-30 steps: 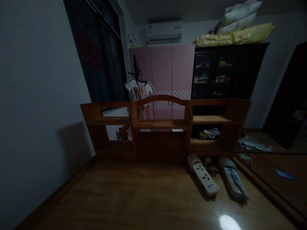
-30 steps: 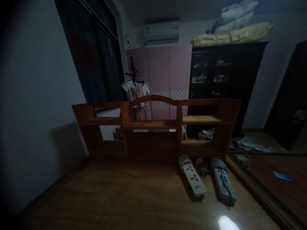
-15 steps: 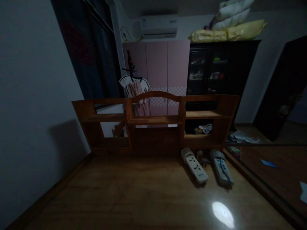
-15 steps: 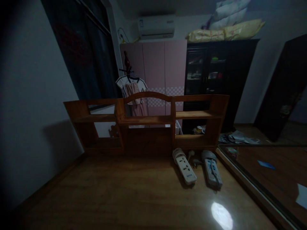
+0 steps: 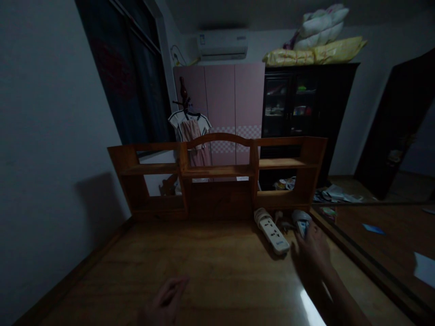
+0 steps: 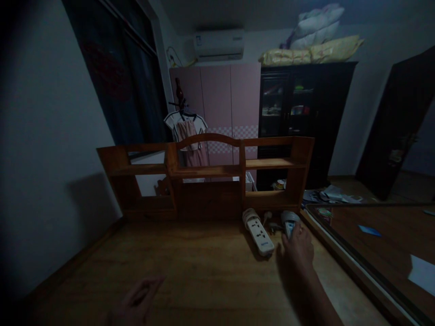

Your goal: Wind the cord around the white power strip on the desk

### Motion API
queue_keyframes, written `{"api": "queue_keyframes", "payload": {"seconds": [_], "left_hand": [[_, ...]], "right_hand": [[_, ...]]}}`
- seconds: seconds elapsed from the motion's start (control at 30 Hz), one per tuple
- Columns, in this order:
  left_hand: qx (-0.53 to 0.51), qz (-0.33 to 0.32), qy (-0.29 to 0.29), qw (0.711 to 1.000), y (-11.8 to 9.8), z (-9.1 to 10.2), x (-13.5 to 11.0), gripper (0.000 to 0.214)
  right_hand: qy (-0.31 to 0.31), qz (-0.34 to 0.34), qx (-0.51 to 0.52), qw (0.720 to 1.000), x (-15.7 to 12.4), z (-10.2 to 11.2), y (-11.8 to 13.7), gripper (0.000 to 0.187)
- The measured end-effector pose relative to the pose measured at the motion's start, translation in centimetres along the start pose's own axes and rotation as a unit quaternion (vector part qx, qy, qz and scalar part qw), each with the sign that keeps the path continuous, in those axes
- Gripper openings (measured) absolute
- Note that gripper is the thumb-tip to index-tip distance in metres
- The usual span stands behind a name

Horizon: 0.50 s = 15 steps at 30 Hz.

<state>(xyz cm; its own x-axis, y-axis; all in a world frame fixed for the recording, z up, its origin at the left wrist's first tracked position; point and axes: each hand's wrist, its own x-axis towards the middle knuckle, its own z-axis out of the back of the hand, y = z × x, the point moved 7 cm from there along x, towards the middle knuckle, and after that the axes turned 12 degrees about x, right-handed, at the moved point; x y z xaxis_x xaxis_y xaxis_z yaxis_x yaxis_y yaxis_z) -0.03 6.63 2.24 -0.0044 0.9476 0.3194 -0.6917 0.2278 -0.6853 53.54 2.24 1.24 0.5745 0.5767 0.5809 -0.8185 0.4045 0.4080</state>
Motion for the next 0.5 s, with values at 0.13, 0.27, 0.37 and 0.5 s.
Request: {"api": "queue_keyframes", "payload": {"seconds": [0.13, 0.27, 0.37, 0.5], "left_hand": [[0.059, -0.134, 0.028, 0.989, -6.0, -2.6, 3.2, 0.036], [0.084, -0.245, 0.069, 0.963, -9.9, -7.4, 7.0, 0.04], [0.092, -0.252, 0.1, 0.958, -10.1, -10.6, 9.2, 0.042], [0.041, -0.203, 0.11, 0.972, -8.1, -12.7, 10.3, 0.034]], "right_hand": [[-0.022, -0.007, -0.028, 0.999, -1.6, -0.2, -0.2, 0.059], [-0.048, 0.098, 0.029, 0.994, -1.9, 1.7, 4.1, 0.049], [0.009, 0.175, 0.112, 0.978, -2.6, 1.2, 8.0, 0.038], [0.059, 0.216, 0.122, 0.967, -4.5, -1.1, 10.5, 0.047]]}}
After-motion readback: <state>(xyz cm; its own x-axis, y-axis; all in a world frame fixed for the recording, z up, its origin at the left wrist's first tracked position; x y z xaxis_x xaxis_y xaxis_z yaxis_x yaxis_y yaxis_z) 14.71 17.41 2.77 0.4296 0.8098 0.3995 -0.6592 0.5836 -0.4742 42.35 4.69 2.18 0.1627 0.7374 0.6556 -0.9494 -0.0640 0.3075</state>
